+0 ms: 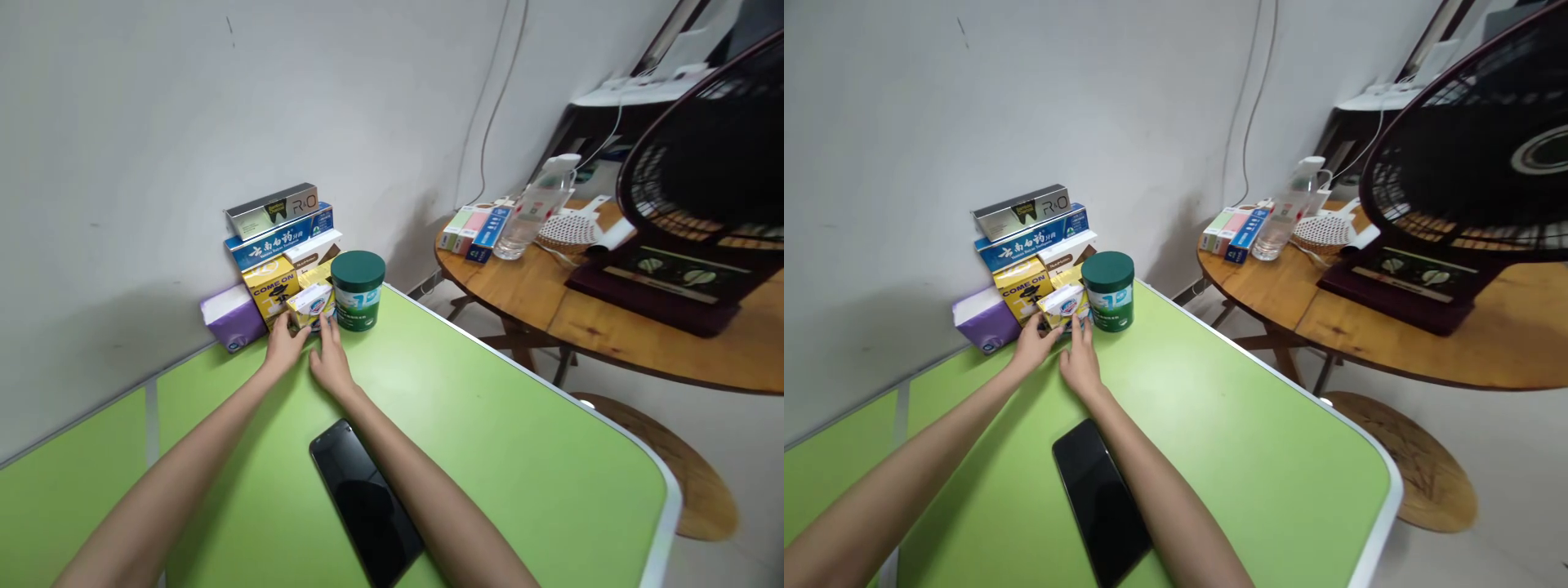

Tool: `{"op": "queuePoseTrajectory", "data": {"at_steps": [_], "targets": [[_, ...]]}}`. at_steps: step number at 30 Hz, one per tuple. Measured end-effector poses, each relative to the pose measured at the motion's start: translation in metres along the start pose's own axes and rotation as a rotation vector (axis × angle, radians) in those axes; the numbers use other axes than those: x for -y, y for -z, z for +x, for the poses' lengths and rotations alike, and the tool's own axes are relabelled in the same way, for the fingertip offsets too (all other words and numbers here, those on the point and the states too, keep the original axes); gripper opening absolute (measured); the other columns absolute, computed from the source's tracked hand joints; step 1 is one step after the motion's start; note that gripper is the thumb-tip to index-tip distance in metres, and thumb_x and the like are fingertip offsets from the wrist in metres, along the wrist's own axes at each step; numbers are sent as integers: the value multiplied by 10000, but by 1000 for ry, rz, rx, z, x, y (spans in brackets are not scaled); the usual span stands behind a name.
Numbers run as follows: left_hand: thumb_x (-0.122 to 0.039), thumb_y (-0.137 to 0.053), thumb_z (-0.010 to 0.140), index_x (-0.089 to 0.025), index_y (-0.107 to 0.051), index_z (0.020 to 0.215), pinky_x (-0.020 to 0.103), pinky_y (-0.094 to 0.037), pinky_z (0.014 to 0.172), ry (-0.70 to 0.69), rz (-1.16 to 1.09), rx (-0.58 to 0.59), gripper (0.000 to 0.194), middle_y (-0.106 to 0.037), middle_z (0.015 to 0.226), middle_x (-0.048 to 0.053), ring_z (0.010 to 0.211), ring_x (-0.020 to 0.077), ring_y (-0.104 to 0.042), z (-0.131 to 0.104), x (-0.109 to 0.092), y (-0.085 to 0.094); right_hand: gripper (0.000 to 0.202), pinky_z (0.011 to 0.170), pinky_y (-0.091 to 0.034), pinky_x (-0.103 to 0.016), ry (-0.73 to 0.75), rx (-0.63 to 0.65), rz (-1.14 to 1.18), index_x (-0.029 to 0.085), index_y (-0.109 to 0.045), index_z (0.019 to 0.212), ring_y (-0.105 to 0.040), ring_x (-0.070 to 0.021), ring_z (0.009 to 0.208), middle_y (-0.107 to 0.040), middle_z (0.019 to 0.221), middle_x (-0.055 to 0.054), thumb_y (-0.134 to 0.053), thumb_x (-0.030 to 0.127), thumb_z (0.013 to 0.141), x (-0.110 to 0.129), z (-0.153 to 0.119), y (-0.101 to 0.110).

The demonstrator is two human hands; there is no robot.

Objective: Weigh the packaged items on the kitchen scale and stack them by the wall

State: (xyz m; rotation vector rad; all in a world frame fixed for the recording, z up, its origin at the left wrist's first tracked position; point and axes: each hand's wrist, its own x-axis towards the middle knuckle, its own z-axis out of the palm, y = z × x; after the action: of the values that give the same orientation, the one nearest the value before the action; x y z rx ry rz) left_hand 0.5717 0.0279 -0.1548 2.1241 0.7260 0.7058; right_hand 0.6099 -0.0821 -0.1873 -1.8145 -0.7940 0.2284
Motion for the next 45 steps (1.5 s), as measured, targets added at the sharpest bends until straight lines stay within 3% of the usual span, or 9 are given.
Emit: {"op": "queuePoseTrajectory", "data": {"at_steps": [7,15,19,24,28,31,36,42,45], "targets": [[-204,-608,720,-126,-580,998,362,-502,752,-25,60,54,290,-654,993,122,818,220,-630,3,0,4,761,1086,-295,-467,-10,-12,24,131,-170,1445,-183,-290,1390,-120,1517,-160,-454,86,740,-3,1,-1],[-122,-586,729,-126,-553,1108,397,-442,906,-44,96,65,380,-607,1136,149,1008,249,-581,8,-1,1,769,1076,-305,-466,-13,2,56,108,-176,1440,-169,-297,1391,-119,1508,-181,-468,93,729,-7,3,-2],[-114,-595,719,-117,-496,1200,398,-485,842,9,67,107,492,-580,1157,162,853,207,-625,-4,-4,9,723,1067,-298,-492,-13,5,51,86,-229,1409,-245,-305,1359,-214,1457,-214,-465,99,726,4,3,7],[-83,-562,696,-141,-611,1053,330,-526,759,-6,-13,201,365,-577,1125,126,765,159,-632,-56,-9,68,458,858,-496,-425,108,259,62,140,-493,1239,-602,-243,982,-563,1171,-153,-483,190,783,57,-22,21],[-89,-550,692,-195,-655,992,303,-508,819,30,-40,199,335,-590,1122,75,919,172,-611,-129,-7,147,438,825,-493,-346,251,835,72,211,-509,1253,-611,-184,897,-619,1089,-78,-520,233,816,117,-72,7],[-88,-496,720,-183,-655,981,293,-500,813,120,-73,194,320,-610,1065,66,921,165,-597,-189,3,205,471,848,-467,-357,260,1169,43,210,-435,1328,-588,-185,914,-609,1098,-80,-474,256,860,155,-105,-22],[-112,-526,723,-174,-674,888,277,-497,783,258,-118,-32,229,-657,934,42,863,154,-615,-257,66,292,480,869,-464,-378,186,1392,-47,204,-437,1331,-592,-206,958,-601,1144,-102,-478,296,862,197,-139,-104],[-53,-484,722,-148,-624,918,323,-508,801,494,-12,-511,258,-621,977,84,898,175,-619,-281,178,394,438,910,-463,-417,90,1462,157,151,-539,1198,-611,-238,1005,-643,1103,-126,-576,307,791,241,-169,-248],[-60,-520,704,-151,-515,1133,393,-412,968,567,84,-772,439,-516,1173,129,1139,228,-514,-283,220,443,426,929,-453,-424,33,1394,319,125,-565,1138,-624,-237,989,-658,1065,-128,-610,249,733,271,-185,-333]]}}
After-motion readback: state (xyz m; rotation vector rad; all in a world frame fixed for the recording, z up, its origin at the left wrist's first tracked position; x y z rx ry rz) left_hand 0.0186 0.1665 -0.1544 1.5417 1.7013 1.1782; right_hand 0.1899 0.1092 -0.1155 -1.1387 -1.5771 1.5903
